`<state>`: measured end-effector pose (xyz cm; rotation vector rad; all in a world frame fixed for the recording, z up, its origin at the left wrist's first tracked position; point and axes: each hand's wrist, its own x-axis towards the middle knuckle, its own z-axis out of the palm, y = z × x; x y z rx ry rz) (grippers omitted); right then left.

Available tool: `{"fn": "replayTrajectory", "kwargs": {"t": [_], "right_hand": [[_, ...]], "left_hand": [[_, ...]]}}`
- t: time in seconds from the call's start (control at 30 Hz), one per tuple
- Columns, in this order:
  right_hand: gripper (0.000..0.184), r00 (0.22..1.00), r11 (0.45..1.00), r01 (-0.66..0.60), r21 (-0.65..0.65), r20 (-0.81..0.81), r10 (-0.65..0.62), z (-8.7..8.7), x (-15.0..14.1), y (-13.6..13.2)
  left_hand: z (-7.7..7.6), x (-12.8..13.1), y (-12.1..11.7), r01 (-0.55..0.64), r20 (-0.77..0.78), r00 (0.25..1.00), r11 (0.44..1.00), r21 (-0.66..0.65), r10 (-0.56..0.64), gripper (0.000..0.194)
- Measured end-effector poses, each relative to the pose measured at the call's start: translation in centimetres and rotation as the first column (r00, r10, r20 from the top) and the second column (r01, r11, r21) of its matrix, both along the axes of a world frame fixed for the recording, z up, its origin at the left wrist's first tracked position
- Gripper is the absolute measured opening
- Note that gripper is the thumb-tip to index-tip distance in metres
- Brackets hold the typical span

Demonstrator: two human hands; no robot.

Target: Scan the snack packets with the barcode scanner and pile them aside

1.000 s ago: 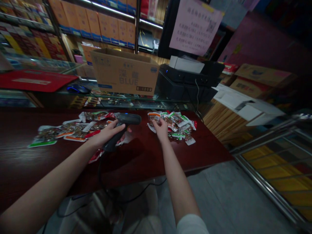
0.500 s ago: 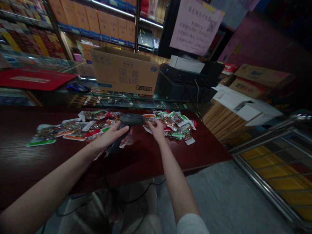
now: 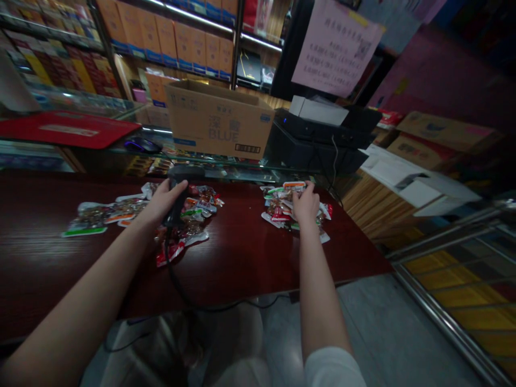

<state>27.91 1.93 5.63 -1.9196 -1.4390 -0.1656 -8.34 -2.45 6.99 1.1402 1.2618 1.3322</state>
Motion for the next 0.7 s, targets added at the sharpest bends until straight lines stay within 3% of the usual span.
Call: {"fn": "replayTrajectory", "kwargs": {"t": [0.07, 0.17, 0.27, 0.33, 0.4, 0.43, 0.5, 0.57, 0.7], "right_hand": [[0.042, 0.996, 0.998, 0.058, -0.015, 0.062, -0.057, -0.5, 0.1, 0.2], [0.038, 0.993, 0.991, 0.079, 0.112, 0.081, -0.088, -1.1, -1.1, 0.0], [0.031, 0.992, 0.97, -0.098, 0.222, 0.094, 0.078, -1.2, -4.7, -0.3], [0.027, 0.935, 0.928, -0.353, 0.119, 0.075, 0.346, -1.5, -8.5, -0.3], [0.035, 0.816, 0.814, -0.578, -0.054, -0.061, 0.575, -2.3, -12.8, -0.1], [0.043, 0.771, 0.761, -0.636, -0.126, -0.142, 0.621, -2.8, -14.9, 0.0], [0.069, 0.742, 0.704, -0.67, -0.236, -0.182, 0.645, -3.8, -18.4, 0.3], [0.078, 0.756, 0.711, -0.65, -0.27, -0.135, 0.64, -4.7, -20.6, 0.5], [0.048, 0.753, 0.725, -0.658, -0.203, -0.162, 0.638, -5.6, -20.9, 1.3]], "left_hand": [[-0.1, -0.4, 0.3, -0.019, 0.003, 1.0, 0.999, -0.036, 0.019, 0.022], [-0.2, -0.6, 0.3, 0.017, -0.012, 1.0, 0.998, -0.065, -0.017, 0.024], [-0.2, -0.7, 0.2, 0.038, -0.015, 0.999, 0.995, -0.09, -0.039, 0.027], [-0.2, -1.0, 0.2, 0.04, -0.012, 0.999, 0.994, -0.103, -0.042, 0.027], [-0.1, -1.4, 0.3, 0.034, 0.0, 0.999, 0.996, -0.085, -0.034, 0.027], [-0.1, -1.7, 0.4, 0.027, 0.005, 1.0, 0.997, -0.067, -0.027, 0.027], [-0.1, -2.3, 0.6, 0.005, 0.019, 1.0, 1.0, -0.031, -0.004, 0.027], [0.0, -2.7, 0.7, -0.016, 0.039, 0.999, 1.0, -0.012, 0.016, 0.027], [0.1, -2.8, 0.6, -0.055, 0.064, 0.996, 0.998, -0.033, 0.057, 0.027]]}}
